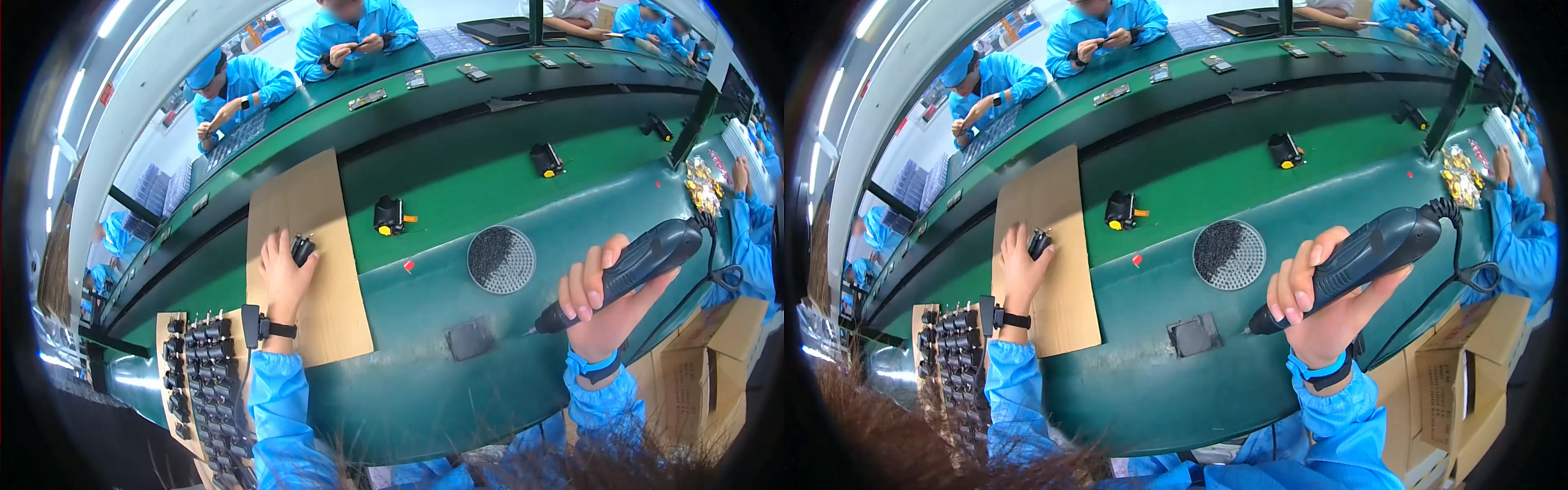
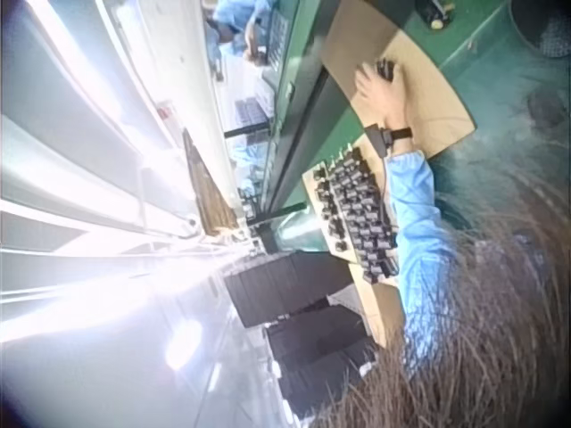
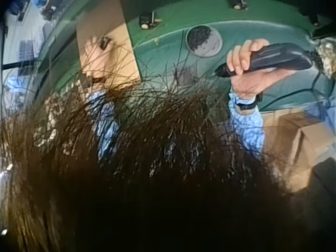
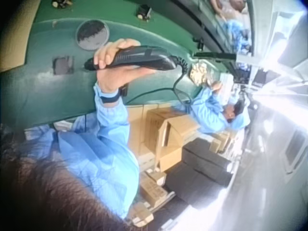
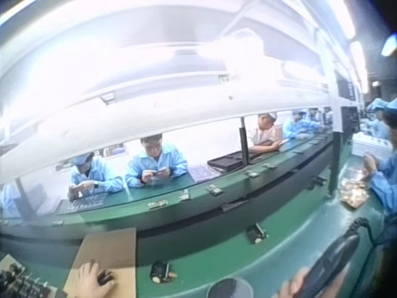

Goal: The person is assembling small electronic modules using an electric screwdriver on a factory assembly line.

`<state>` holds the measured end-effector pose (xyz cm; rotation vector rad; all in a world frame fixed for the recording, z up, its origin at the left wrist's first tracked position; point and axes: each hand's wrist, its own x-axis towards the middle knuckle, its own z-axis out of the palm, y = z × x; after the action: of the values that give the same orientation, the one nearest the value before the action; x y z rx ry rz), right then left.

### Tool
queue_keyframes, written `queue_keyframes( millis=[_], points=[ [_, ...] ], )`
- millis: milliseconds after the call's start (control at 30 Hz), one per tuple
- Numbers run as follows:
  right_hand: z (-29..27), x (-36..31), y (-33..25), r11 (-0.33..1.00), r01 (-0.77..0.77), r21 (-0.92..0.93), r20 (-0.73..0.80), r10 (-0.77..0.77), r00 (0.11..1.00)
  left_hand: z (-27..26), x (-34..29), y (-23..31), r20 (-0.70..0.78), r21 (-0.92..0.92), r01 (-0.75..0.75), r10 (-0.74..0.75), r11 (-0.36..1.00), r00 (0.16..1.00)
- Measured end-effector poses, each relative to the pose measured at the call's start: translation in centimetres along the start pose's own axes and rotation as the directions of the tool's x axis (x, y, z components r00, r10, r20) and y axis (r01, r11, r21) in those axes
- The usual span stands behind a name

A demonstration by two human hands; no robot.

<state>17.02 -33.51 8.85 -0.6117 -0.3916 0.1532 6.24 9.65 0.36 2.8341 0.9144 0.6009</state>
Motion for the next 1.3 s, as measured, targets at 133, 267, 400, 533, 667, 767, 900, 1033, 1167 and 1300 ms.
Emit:
queue_keyframes(
  millis=[133,267,400,533,667,767,900,1033,1167,1300],
  points=[
    [0.4,-0.1,0.0,1.000,-0.001,0.011,-0.034,0.001,0.999,-2.0,1.9,6.9,0.014,-0.097,-0.524,0.528,0.846,0.849],
    [-0.2,0.1,0.0,0.999,-0.013,0.029,-0.045,0.014,0.999,0.5,4.6,11.9,0.200,-0.047,-0.790,0.781,0.612,0.592],
    [-0.4,0.3,0.1,0.998,-0.036,0.051,-0.050,0.038,0.998,0.8,5.6,11.4,0.377,-0.211,-0.741,0.753,0.637,0.539],
    [-0.3,0.4,-0.4,1.000,0.007,-0.011,0.039,-0.006,0.999,-0.6,5.0,11.0,0.410,-0.186,-0.624,0.637,0.759,0.653],
    [-0.3,0.4,-0.4,1.000,-0.003,-0.006,0.051,0.004,0.999,-0.8,4.5,10.1,0.447,-0.407,-0.468,0.618,0.785,0.647],
    [-0.3,0.3,-0.3,0.999,-0.041,0.009,-0.063,0.042,0.997,-1.2,4.0,9.9,0.475,-0.500,-0.405,0.633,0.766,0.611],
    [-0.3,0.3,-0.3,0.998,-0.051,0.021,-0.056,0.053,0.997,-3.4,2.9,10.7,0.372,-0.447,-0.420,0.592,0.790,0.715],
    [-0.2,0.3,-0.8,0.997,-0.046,0.062,-0.043,0.048,0.998,-5.2,-3.3,14.7,0.073,-0.534,-0.430,0.546,0.728,0.834],
    [-0.1,0.1,-1.0,0.994,-0.061,0.091,0.002,0.061,0.998,-6.2,-11.2,19.1,0.101,-0.492,-0.513,0.631,0.704,0.769],
    [-0.4,0.1,-0.9,0.992,-0.063,0.106,0.041,0.059,0.997,-5.3,-13.8,19.8,0.116,-0.436,-0.557,0.658,0.707,0.744]
  ],
)
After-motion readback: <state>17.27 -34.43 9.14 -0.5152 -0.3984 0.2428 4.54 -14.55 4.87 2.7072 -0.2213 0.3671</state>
